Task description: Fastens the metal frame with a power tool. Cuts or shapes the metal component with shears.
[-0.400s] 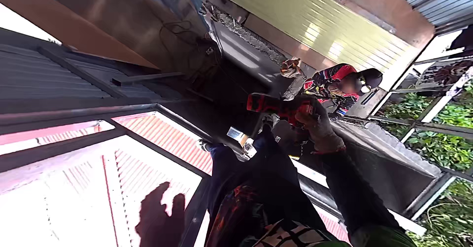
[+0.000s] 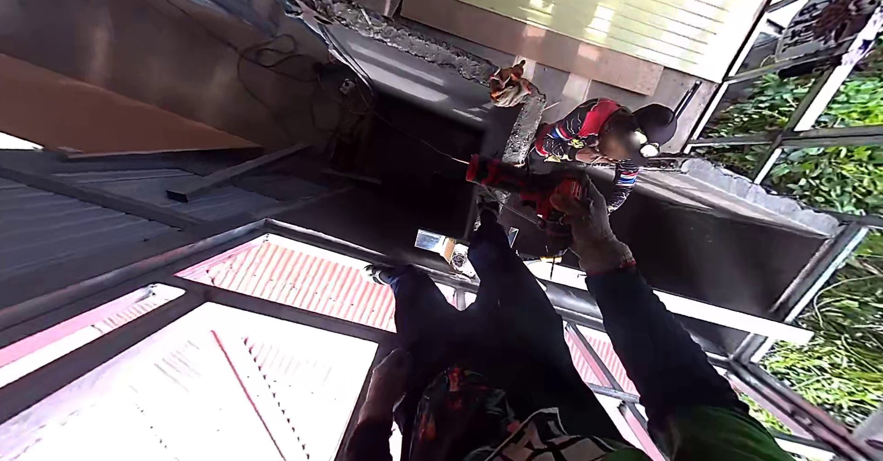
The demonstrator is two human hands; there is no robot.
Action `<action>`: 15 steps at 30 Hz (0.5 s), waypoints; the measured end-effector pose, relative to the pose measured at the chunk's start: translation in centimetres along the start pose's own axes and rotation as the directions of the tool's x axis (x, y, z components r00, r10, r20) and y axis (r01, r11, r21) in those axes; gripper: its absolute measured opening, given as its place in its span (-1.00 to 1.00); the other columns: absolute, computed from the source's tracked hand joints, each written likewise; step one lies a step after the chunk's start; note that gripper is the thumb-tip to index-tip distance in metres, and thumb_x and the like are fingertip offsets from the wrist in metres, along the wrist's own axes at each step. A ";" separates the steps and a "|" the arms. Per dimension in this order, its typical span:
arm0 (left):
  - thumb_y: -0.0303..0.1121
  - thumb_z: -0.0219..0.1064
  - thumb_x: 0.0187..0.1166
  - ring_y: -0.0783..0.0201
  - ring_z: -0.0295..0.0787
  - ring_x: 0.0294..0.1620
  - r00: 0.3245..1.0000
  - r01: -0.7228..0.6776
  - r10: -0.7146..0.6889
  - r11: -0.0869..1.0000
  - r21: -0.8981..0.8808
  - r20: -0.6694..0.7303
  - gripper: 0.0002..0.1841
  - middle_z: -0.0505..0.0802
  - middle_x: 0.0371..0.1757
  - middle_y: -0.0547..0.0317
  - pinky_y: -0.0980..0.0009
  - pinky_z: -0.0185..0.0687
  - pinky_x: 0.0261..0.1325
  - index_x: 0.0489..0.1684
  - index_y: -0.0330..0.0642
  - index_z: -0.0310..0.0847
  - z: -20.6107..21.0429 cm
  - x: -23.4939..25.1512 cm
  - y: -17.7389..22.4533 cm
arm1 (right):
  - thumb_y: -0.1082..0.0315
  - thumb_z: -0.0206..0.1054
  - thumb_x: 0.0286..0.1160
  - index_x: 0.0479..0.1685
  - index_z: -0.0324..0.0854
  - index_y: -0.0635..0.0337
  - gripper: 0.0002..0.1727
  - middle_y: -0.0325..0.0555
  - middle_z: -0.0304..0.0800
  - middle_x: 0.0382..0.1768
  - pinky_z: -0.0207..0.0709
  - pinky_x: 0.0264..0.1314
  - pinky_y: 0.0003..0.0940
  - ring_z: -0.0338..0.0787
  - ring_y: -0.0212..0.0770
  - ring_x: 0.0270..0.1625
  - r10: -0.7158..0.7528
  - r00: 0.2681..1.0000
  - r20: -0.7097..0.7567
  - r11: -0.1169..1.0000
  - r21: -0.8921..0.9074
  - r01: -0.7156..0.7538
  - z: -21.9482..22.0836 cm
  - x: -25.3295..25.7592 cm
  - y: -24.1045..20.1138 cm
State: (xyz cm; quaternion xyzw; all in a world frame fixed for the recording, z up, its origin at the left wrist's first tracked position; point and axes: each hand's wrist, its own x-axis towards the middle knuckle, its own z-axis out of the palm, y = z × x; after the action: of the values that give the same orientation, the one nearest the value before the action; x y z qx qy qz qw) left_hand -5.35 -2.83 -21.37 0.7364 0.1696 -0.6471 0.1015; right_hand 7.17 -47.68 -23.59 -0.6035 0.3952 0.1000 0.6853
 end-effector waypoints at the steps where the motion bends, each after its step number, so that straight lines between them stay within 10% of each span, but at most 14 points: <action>1: -0.08 0.08 0.82 -0.12 0.71 0.42 0.999 -0.032 0.032 0.999 0.000 -0.040 -0.56 0.82 0.30 -0.16 -0.24 0.48 0.53 0.34 -0.18 0.70 0.4 -0.1 -0.8 | 0.03 0.60 0.28 0.49 0.51 -0.14 -0.31 -0.07 0.82 0.09 0.79 -0.16 -0.04 0.86 -0.09 -0.07 -0.006 0.999 -0.032 1.000 -0.004 0.006 -0.3 0.0 0.1; 7: -0.15 0.19 0.75 0.02 0.83 0.02 0.991 -0.133 0.125 0.970 -0.204 -0.053 -0.66 0.88 -0.06 -0.08 -0.16 0.69 0.20 0.05 -0.20 0.78 -0.5 -3.5 -3.0 | 0.17 0.54 0.26 0.44 0.48 0.18 -0.31 -0.02 0.81 0.07 0.83 0.03 -0.10 0.87 -0.13 0.01 -0.099 0.973 -0.208 0.991 0.067 0.115 -1.4 2.6 -1.8; 15: -0.02 0.12 0.76 -0.10 0.78 0.26 0.902 -0.059 0.013 0.994 -0.093 -0.431 -0.53 0.85 0.20 -0.10 -0.30 0.56 0.35 0.38 -0.15 0.64 -2.3 -4.5 -0.1 | 0.14 0.54 0.25 0.39 0.47 0.18 -0.33 -0.07 0.81 0.03 0.82 0.04 -0.11 0.87 -0.15 0.01 -0.163 0.971 -0.172 0.982 0.062 0.176 0.3 0.9 -5.8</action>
State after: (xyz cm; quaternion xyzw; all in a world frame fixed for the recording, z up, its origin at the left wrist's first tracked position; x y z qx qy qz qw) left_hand -3.71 -2.41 -16.56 0.8574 0.2077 -0.4574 0.1118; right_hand 11.43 -49.14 -19.84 -0.6144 0.4015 -0.0250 0.6788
